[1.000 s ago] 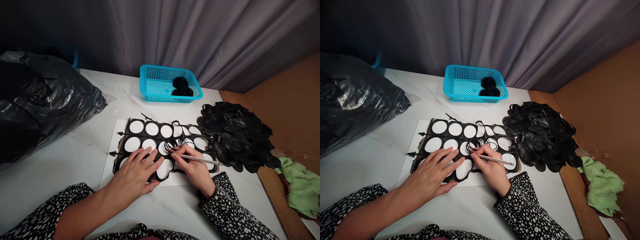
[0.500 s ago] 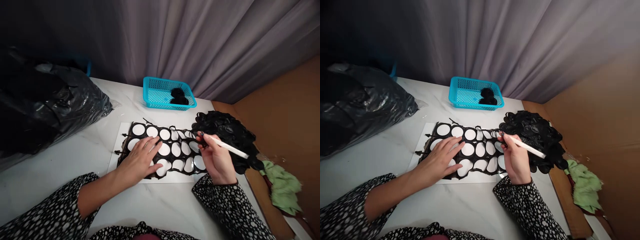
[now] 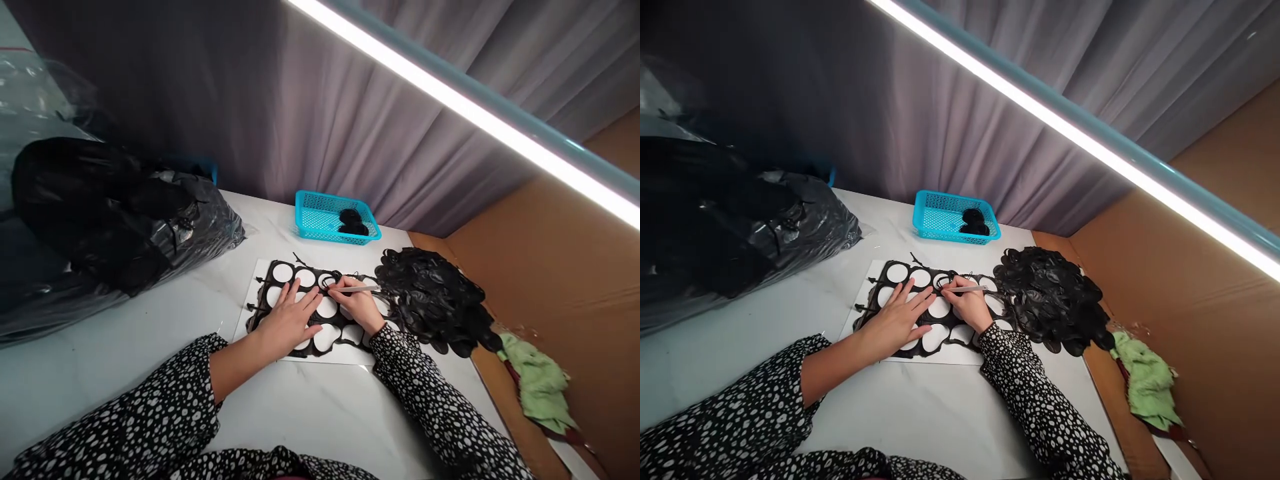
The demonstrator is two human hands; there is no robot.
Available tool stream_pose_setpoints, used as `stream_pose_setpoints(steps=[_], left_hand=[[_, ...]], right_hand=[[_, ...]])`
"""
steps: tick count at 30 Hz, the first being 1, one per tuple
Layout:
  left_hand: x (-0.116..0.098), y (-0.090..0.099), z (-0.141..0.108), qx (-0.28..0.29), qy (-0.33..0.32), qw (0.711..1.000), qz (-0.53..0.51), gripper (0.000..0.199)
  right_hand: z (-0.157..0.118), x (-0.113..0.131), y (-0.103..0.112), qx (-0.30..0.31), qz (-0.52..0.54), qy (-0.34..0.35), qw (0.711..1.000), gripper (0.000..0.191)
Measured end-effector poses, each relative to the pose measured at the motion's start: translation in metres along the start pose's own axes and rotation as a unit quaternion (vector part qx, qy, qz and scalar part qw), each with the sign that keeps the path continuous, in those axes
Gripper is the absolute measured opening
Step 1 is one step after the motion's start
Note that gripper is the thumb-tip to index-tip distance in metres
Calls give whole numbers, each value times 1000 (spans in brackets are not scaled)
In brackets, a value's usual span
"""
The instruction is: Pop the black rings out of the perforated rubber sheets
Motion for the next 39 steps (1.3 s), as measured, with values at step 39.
stream_pose_setpoints(steps=[39], left_hand=[[29,51,16,58,107,825,-552,48]], right_hand=[[-14,39,-16,69,336,-174,923,32]])
Point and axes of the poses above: each hand's wrist, its own z-axis towards the middle knuckle, its own y-axis out of the back of the hand, x = y × z, the point moved 9 cm from there along z, towards the middle knuckle, and after that the axes turned 7 degrees about y, right-handed, at the moved point
